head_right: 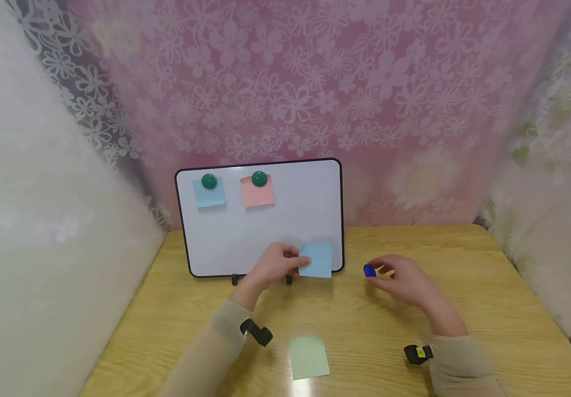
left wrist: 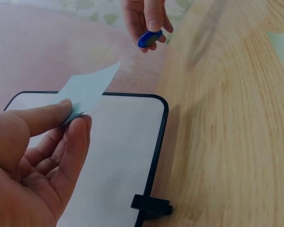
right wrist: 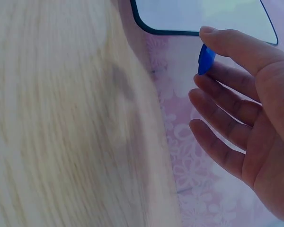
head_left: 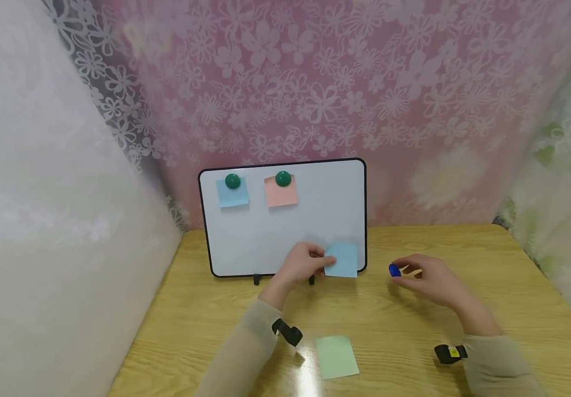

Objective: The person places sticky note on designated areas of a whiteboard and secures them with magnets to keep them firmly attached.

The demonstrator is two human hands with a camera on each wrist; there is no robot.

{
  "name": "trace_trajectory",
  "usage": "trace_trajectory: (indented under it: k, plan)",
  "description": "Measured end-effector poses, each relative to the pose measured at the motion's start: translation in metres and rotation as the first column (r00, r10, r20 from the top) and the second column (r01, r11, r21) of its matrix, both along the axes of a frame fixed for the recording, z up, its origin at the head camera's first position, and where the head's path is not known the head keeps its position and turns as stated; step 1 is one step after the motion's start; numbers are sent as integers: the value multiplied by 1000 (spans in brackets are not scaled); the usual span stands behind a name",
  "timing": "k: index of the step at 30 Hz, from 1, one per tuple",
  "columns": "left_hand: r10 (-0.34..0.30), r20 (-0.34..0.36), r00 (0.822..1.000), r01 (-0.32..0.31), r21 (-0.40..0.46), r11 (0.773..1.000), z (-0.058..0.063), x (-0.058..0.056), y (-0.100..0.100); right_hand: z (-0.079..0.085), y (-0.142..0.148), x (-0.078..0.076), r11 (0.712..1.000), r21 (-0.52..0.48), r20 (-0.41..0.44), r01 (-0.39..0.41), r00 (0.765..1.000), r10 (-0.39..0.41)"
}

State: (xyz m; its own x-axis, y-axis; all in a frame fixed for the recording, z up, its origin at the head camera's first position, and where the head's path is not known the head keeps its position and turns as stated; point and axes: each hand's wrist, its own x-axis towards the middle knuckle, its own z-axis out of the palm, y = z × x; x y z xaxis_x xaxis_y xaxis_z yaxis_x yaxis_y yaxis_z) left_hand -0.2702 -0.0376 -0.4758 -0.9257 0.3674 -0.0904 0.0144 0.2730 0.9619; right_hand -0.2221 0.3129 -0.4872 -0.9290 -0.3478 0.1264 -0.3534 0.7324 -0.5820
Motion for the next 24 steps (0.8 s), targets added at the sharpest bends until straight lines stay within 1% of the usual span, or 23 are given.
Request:
trace_trajectory:
  k: [4, 6, 9, 13, 16, 20, 24]
  plan:
    - [19, 11, 1000, -19, 36, 999, 4, 0, -2, -1, -8, -1, 1000, -9, -14, -8, 1000, 8]
    - [28, 26, 999, -30, 61, 998, 6, -1, -2, 1, -12, -2, 1000, -14, -22, -6, 1000, 6]
    - [35, 27, 999, -37, 86, 996, 8, 0, -2, 6, -19, -3, 1000, -29, -39, 4, 999, -6]
    - [27, -2, 1000, -26, 86, 996, 8, -2, -3, 10, -29, -3, 998, -61, -72, 15, 997, -19]
    - [22, -10, 1000, -21, 82, 996, 7, -4, -3, 10, -36, -3, 997, -69, -105, 21, 994, -28]
    - [42, 4, 999, -42, 87, 995, 6, -7, -2, 11, -45, -5, 997, -71, -133, 38, 990, -47]
    - [78, 14, 997, -79, 74, 994, 9, -10, -1, 13, -53, -12, 994, -87, -148, 60, 986, -72]
